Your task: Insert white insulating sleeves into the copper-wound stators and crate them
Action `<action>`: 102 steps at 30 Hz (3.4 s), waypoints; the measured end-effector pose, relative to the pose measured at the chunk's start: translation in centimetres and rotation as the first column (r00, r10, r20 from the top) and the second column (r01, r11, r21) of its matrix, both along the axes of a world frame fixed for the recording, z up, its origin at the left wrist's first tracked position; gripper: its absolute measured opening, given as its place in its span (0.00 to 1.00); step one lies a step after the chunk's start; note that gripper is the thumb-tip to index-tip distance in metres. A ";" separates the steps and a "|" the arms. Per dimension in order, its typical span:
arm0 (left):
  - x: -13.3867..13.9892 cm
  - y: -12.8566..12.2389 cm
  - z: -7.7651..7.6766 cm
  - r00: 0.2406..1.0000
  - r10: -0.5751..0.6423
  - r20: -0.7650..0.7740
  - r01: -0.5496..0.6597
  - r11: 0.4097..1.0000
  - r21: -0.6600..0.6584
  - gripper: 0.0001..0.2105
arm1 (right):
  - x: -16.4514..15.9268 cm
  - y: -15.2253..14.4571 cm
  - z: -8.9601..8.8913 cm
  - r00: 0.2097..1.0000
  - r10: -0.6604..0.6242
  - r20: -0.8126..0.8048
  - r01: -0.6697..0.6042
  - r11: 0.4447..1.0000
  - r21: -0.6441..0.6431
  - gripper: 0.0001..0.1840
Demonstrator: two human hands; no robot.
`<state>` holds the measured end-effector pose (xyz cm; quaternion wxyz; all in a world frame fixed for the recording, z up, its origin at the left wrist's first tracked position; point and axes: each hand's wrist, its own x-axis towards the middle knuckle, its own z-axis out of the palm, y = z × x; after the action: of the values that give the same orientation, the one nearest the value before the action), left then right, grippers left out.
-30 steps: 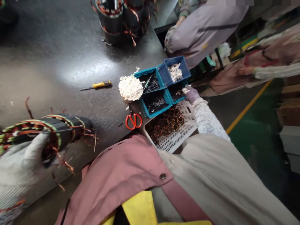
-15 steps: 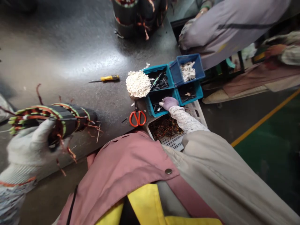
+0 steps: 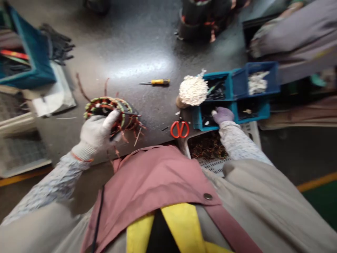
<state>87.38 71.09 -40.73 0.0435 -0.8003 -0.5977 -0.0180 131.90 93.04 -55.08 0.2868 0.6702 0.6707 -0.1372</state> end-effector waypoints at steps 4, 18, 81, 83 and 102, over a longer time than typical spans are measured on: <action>-0.6 0.0 -0.3 0.999 0.029 0.016 -0.029 0.999 0.030 0.36 | 1.3 0.2 2.4 0.996 -0.010 0.091 0.014 0.999 -0.040 0.23; -0.1 -0.2 0.0 0.999 0.046 -0.008 -0.047 0.998 -0.048 0.34 | -0.7 -1.7 1.8 0.981 0.017 -0.192 -0.018 1.000 -0.006 0.21; 1.2 0.5 -1.1 0.985 0.007 0.173 0.003 0.999 -0.055 0.29 | -24.3 -11.2 8.2 0.292 -0.130 -0.948 -0.084 0.983 -0.161 0.09; 0.9 0.4 -0.5 0.993 0.012 0.120 -0.005 0.998 -0.060 0.29 | -25.8 -11.7 8.1 0.274 -0.052 -0.960 -0.072 0.995 -0.075 0.06; -0.1 -0.5 0.6 0.933 0.345 0.107 -0.337 0.938 -0.085 0.47 | 0.7 -2.8 -0.3 0.849 0.200 -0.489 -0.200 0.978 0.054 0.13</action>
<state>87.30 70.55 -40.10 -0.0162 -0.6830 -0.7292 -0.0391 132.64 90.21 -55.37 0.1192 0.5398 0.7876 -0.2722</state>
